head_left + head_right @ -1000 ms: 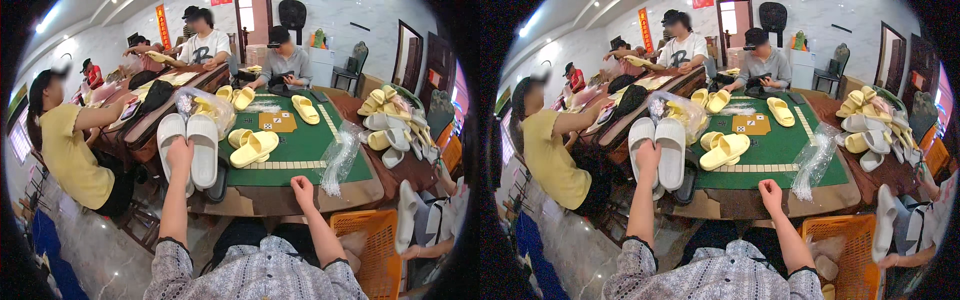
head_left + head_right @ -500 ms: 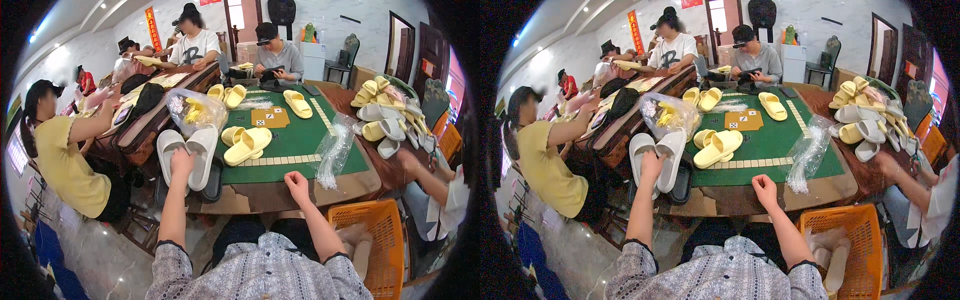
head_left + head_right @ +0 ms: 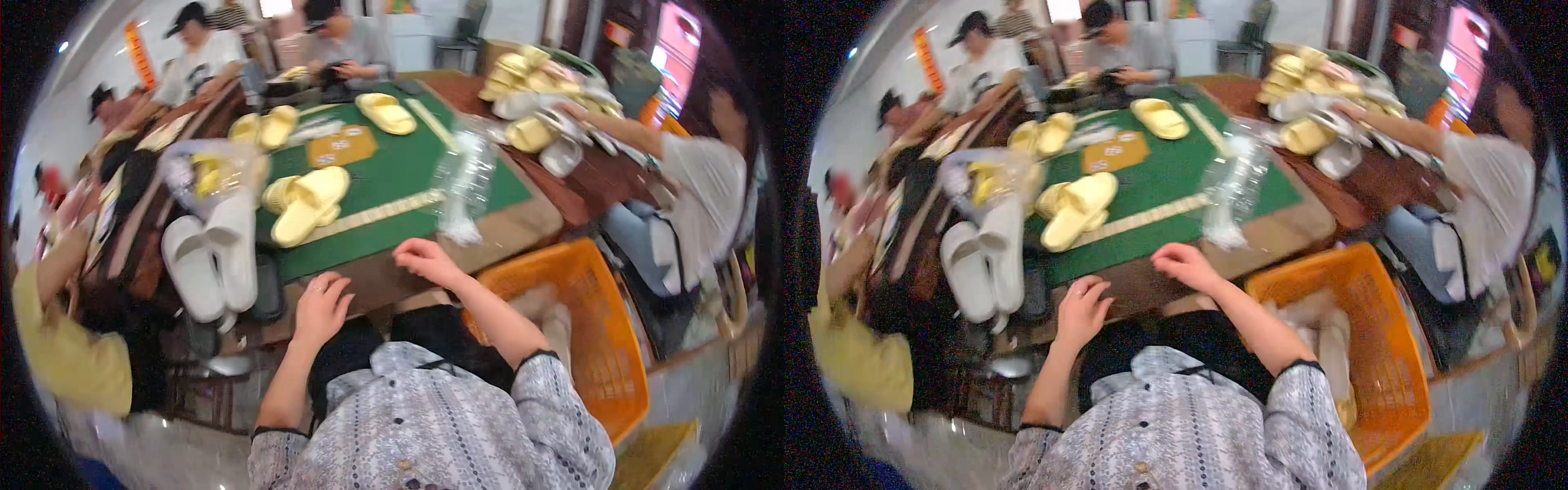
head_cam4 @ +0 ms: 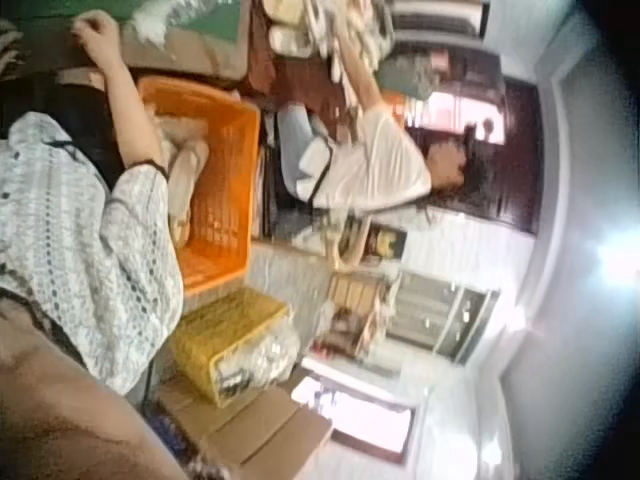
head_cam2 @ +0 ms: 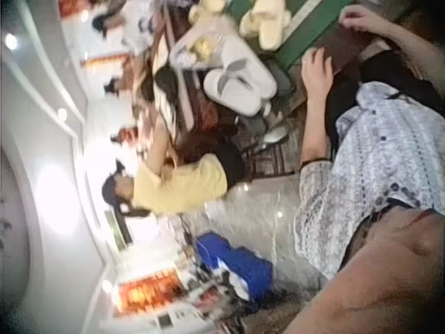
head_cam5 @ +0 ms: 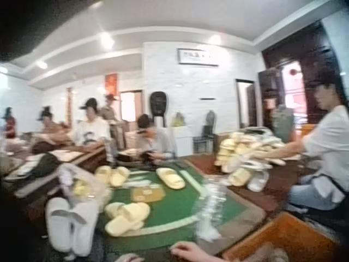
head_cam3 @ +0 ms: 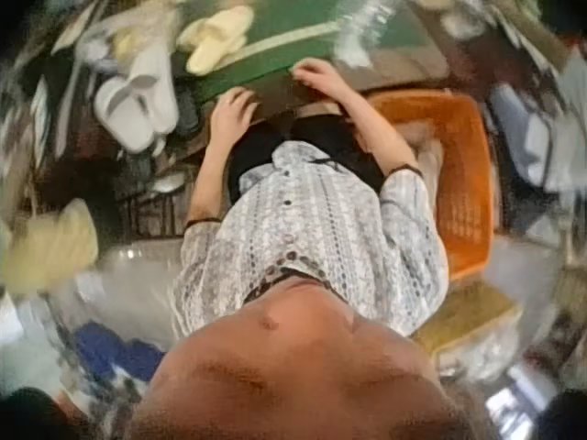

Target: The person tags pairs of slippers by taking plastic tag fasteners from the table and threading them through the slippers by hand.

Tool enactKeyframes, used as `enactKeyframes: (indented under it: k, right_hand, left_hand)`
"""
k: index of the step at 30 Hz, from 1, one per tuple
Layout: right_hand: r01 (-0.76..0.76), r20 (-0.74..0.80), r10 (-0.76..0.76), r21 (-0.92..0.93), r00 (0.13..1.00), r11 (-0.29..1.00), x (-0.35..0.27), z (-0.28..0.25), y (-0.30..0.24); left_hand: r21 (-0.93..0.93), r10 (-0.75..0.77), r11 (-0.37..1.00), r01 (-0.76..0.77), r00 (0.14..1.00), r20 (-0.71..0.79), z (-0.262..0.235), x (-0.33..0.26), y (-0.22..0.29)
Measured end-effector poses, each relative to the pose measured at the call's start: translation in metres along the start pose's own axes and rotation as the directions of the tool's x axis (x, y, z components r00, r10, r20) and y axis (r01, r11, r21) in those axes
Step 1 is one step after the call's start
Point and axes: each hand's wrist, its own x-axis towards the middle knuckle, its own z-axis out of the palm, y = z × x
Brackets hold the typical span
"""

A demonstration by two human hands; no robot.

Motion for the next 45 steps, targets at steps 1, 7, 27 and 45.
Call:
enactKeyframes:
  k: [1,7,27,45]
  right_hand:
    - [0.039,0.105,-0.038,-0.005,0.994,0.999,-0.008,-0.01,0.007]
    - [-0.051,-0.017,0.049,-0.11,0.999,0.993,-0.117,-0.101,-0.01]
    - [-0.989,-0.813,0.564,-0.118,0.148,0.089,-0.413,-0.098,0.321]
    - [-0.967,-0.808,0.588,0.115,0.041,0.226,-0.398,-0.167,0.412]
  left_hand:
    - [-0.026,-0.012,1.0,0.012,1.0,0.005,0.009,-0.004,0.004]
    - [-0.022,-0.036,0.999,0.034,0.995,-0.093,0.043,-0.013,-0.002]
    - [0.096,0.033,0.995,-0.027,0.997,-0.069,0.058,-0.012,0.001]
    - [0.203,-0.006,0.979,0.03,0.993,-0.115,0.044,-0.012,0.005]
